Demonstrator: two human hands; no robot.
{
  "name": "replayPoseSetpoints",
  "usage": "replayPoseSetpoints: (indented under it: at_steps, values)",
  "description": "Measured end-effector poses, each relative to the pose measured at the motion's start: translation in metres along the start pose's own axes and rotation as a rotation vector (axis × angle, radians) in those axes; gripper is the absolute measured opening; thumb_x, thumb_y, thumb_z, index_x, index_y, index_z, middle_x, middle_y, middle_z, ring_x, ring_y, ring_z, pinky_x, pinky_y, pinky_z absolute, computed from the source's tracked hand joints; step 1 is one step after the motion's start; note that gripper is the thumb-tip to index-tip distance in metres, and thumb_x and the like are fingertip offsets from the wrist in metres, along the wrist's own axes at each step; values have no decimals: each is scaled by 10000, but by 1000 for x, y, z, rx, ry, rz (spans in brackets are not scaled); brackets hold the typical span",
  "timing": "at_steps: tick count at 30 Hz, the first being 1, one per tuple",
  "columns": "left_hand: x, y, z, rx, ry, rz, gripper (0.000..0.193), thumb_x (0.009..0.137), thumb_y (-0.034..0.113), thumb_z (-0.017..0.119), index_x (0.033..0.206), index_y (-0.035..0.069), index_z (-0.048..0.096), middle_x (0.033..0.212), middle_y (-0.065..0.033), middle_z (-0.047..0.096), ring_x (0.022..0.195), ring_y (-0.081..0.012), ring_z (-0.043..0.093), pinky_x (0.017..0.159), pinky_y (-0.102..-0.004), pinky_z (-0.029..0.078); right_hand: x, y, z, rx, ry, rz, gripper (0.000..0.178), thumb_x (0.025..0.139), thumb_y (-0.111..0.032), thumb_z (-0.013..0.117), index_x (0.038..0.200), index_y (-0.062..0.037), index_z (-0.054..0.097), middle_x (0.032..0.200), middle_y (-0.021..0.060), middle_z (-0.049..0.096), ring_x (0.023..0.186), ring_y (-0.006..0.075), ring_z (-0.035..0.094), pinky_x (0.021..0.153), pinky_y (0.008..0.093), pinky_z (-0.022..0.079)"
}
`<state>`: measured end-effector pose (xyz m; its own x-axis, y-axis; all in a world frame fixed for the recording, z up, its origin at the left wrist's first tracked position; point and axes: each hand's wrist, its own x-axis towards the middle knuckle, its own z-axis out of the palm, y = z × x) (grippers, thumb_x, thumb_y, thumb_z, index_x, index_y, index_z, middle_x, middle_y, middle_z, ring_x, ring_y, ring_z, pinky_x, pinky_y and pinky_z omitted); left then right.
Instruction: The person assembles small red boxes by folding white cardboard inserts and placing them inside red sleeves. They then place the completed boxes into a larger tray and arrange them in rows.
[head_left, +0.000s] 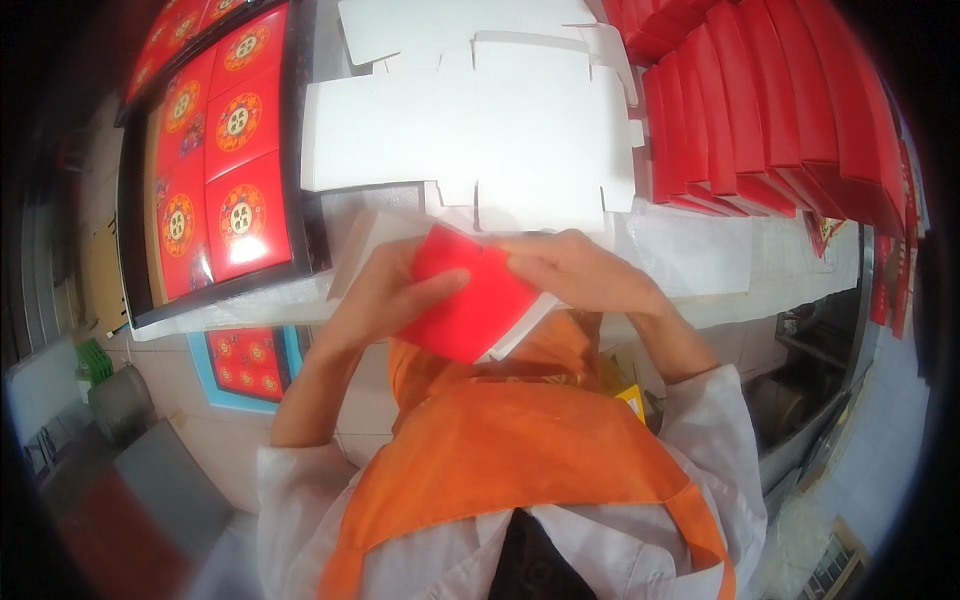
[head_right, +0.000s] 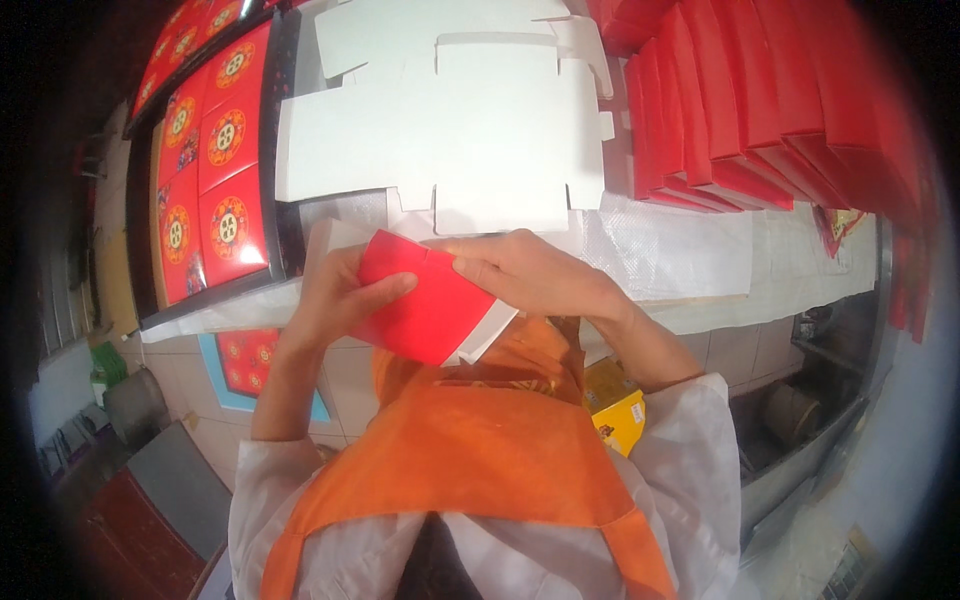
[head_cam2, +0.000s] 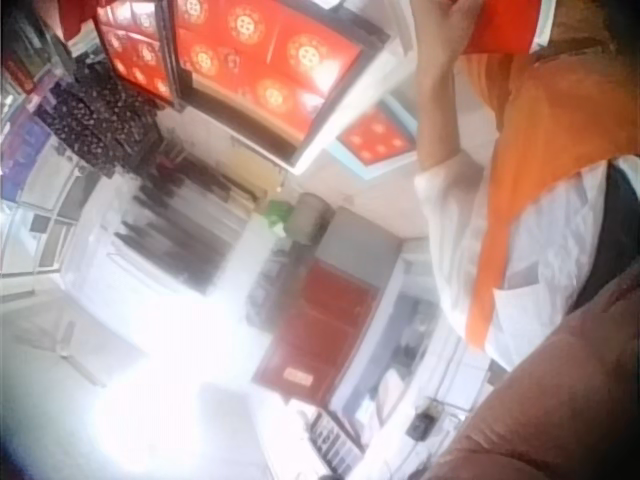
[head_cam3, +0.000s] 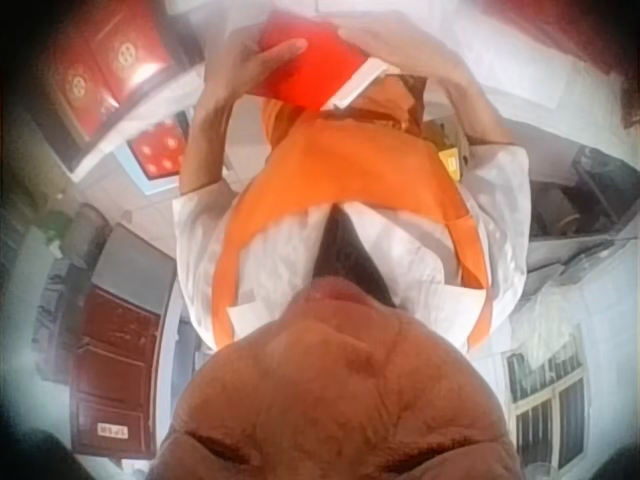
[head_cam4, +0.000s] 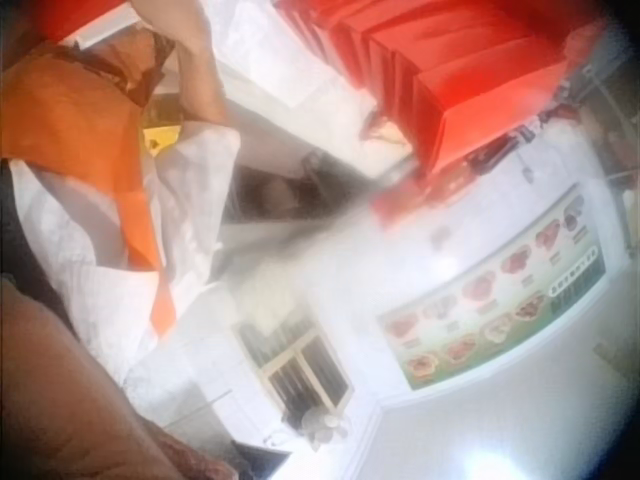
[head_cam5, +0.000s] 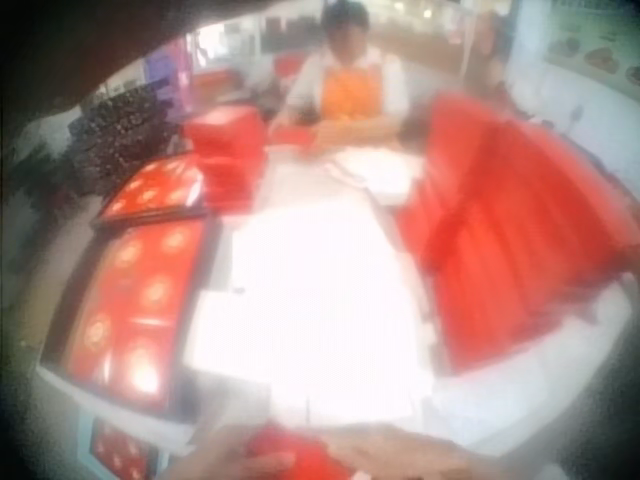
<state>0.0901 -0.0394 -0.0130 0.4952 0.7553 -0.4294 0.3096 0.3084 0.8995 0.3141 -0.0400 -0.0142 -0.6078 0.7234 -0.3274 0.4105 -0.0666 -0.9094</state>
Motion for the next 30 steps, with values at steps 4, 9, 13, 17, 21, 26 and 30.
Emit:
replayPoseSetpoints:
  at_steps: [4, 9, 13, 17, 21, 26, 30]
  values:
    - [2, 0, 2, -12, 4, -20, 237, 817, 128, 584, 1004, -19, 587, 856, -78, 630, 772, -118, 581, 696, -257, 473, 2, 6, -2, 42, -51, 46, 389, 900, -249, 353, 1240, -104, 474, 1031, 165, 602, 910, 274, 580, 824, 315, 431]
    - [5, -6, 4, 1, 58, 29, 226, 803, 148, 624, 961, -14, 609, 827, -47, 635, 735, -94, 583, 661, -229, 471, 2, 3, -5, 87, -103, 25, 411, 908, -270, 335, 1266, -97, 438, 1067, 164, 584, 934, 285, 567, 843, 313, 420]
    - [6, -9, 5, -39, 96, 50, 219, 796, 152, 641, 946, -6, 622, 816, -35, 640, 725, -84, 585, 654, -219, 470, -3, -4, 0, -24, -48, 16, 414, 913, -236, 356, 1297, -82, 381, 1130, 173, 549, 983, 323, 548, 868, 337, 414]
    - [4, -6, 4, -91, 104, -4, 228, 783, 160, 653, 938, -6, 627, 816, -43, 643, 727, -91, 590, 654, -224, 471, -5, -1, 10, -100, 64, -54, 401, 908, -194, 386, 1290, -75, 379, 1176, 173, 519, 1031, 339, 524, 889, 357, 413]
    - [4, 1, 4, -77, 94, -31, 240, 770, 169, 663, 928, -9, 632, 812, -48, 645, 721, -99, 594, 653, -228, 473, -6, -1, 15, -84, 108, -48, 380, 905, -173, 393, 1270, -69, 401, 1194, 164, 508, 1050, 331, 517, 888, 355, 426]
    - [4, -6, 5, -151, 63, -11, 241, 768, 168, 667, 929, -8, 633, 811, -47, 644, 720, -96, 591, 657, -231, 476, -6, 9, 21, -140, 138, -167, 365, 901, -136, 394, 1259, -63, 411, 1209, 159, 496, 1065, 315, 511, 897, 347, 421]
    - [6, -12, 3, -143, 53, 5, 233, 772, 157, 665, 931, -9, 631, 819, -45, 642, 734, -93, 586, 669, -233, 476, -6, 6, 18, -96, 91, -133, 365, 894, -126, 400, 1253, -59, 413, 1198, 155, 504, 1074, 306, 505, 908, 339, 415]
